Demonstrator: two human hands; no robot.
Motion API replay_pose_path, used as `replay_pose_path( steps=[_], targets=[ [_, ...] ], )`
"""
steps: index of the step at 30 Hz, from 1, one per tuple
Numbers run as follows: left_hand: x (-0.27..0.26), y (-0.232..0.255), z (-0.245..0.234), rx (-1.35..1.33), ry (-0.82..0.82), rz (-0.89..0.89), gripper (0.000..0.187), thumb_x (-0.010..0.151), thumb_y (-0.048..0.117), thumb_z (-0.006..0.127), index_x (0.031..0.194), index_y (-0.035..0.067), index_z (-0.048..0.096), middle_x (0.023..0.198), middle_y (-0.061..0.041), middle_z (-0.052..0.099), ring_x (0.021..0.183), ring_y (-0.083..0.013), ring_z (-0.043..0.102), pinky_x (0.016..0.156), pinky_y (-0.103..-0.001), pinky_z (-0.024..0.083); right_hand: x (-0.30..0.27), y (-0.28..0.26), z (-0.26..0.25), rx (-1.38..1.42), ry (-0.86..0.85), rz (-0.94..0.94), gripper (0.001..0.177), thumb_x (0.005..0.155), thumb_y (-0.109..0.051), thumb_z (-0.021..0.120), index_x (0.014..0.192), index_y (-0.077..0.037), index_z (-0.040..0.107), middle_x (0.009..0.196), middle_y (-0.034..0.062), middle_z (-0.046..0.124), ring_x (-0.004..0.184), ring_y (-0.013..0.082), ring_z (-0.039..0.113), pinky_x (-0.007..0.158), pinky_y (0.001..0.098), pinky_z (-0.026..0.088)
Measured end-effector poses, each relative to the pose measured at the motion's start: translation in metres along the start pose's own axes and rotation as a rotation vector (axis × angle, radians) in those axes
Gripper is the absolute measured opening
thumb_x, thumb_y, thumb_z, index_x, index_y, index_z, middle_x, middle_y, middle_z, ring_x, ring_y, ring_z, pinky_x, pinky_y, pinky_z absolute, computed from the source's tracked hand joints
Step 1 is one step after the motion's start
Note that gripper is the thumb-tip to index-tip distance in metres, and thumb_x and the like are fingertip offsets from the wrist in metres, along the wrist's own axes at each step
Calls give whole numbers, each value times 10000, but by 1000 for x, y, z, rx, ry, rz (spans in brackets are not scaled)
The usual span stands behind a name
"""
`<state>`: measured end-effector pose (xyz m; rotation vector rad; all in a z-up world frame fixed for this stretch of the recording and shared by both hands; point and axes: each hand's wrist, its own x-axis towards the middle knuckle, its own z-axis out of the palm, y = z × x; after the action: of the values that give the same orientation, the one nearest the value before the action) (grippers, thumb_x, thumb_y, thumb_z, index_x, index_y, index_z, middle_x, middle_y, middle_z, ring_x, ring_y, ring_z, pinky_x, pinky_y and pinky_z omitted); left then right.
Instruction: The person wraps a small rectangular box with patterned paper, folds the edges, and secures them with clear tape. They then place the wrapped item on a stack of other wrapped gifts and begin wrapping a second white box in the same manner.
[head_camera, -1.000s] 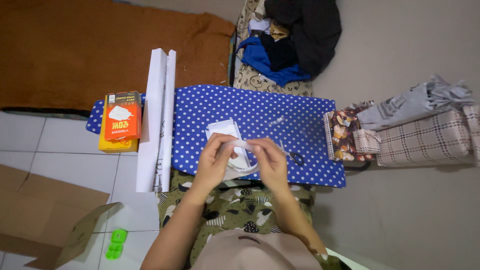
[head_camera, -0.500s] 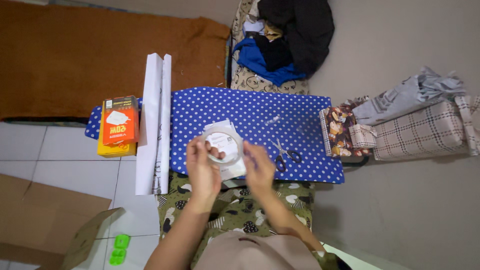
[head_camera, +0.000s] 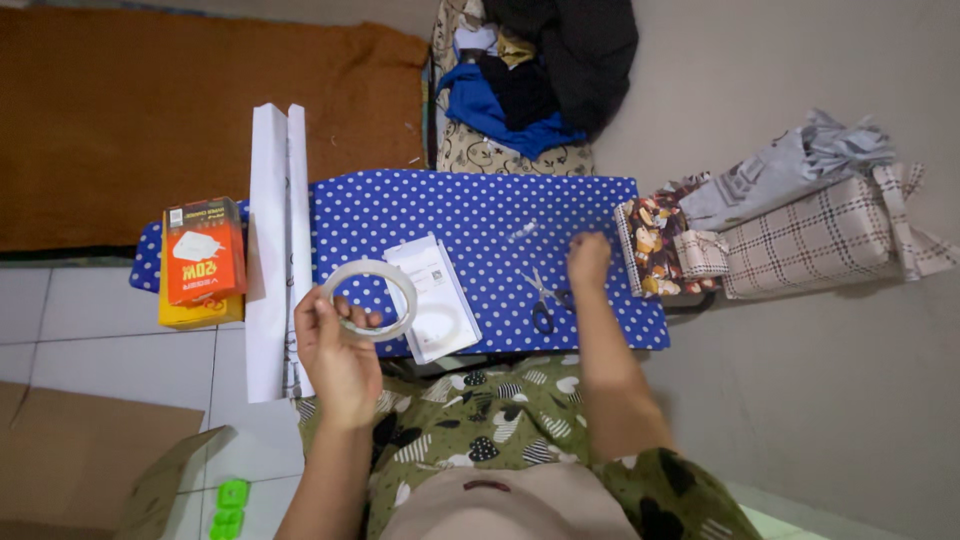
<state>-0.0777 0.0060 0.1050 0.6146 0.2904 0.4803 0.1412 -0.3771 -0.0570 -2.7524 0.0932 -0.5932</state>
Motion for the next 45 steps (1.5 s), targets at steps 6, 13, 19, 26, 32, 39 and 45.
replay_pose_path(
  steps=[6, 13, 19, 26, 32, 39, 45],
  targets=[
    [5, 5, -1, -20, -25, -2, 140, 1121, 195, 489, 1219, 105, 531, 952, -18, 512, 824, -134, 506, 764, -366, 514, 7, -10, -4, 206, 115, 59, 137, 817, 42, 633, 917, -8, 713, 915, 203, 691, 824, 364, 687, 767, 449, 556],
    [15, 2, -3, -27, -3, -23, 136, 1111, 183, 487, 1206, 99, 536, 940, -18, 512, 816, -135, 511, 755, -366, 515, 1, -48, -17, 552, -34, 13, 104, 882, -73, 732, 983, -56, 749, 908, 109, 755, 817, 268, 743, 754, 355, 572],
    [19, 7, -11, -34, -5, 25, 145, 1105, 177, 504, 1222, 96, 533, 929, -25, 506, 790, -143, 497, 746, -376, 518, 22, -82, 6, 407, -197, -225, 166, 865, -61, 738, 1015, -99, 798, 991, 136, 758, 905, 302, 730, 853, 365, 558],
    [24, 21, -46, -59, 105, 86, 149, 1106, 185, 506, 1230, 104, 526, 921, -29, 514, 797, -149, 499, 743, -383, 509, 21, -76, 20, 191, -249, -298, 92, 763, -53, 778, 855, -51, 779, 970, 193, 665, 907, 360, 663, 830, 413, 538],
    [29, 23, -48, -22, 133, 82, 150, 1110, 199, 515, 1231, 110, 531, 929, -19, 513, 805, -145, 493, 757, -386, 510, -3, -64, 1, 420, -167, -136, 90, 877, -60, 757, 951, -11, 744, 947, 151, 736, 868, 286, 694, 787, 367, 545],
    [25, -3, -24, 25, -34, -44, 150, 1115, 206, 545, 1245, 131, 536, 974, -12, 520, 862, -147, 504, 783, -377, 487, -87, 10, -118, 999, -133, 378, 115, 902, -18, 762, 997, 43, 735, 903, 133, 745, 777, 165, 698, 718, 298, 580],
    [14, -51, 19, 155, -177, -330, 151, 1147, 226, 574, 1275, 154, 537, 1007, -2, 526, 886, -146, 496, 836, -366, 470, -185, 96, -193, 711, -12, 694, 158, 854, -72, 802, 958, 19, 727, 826, 86, 728, 750, 144, 690, 696, 284, 560]
  ],
)
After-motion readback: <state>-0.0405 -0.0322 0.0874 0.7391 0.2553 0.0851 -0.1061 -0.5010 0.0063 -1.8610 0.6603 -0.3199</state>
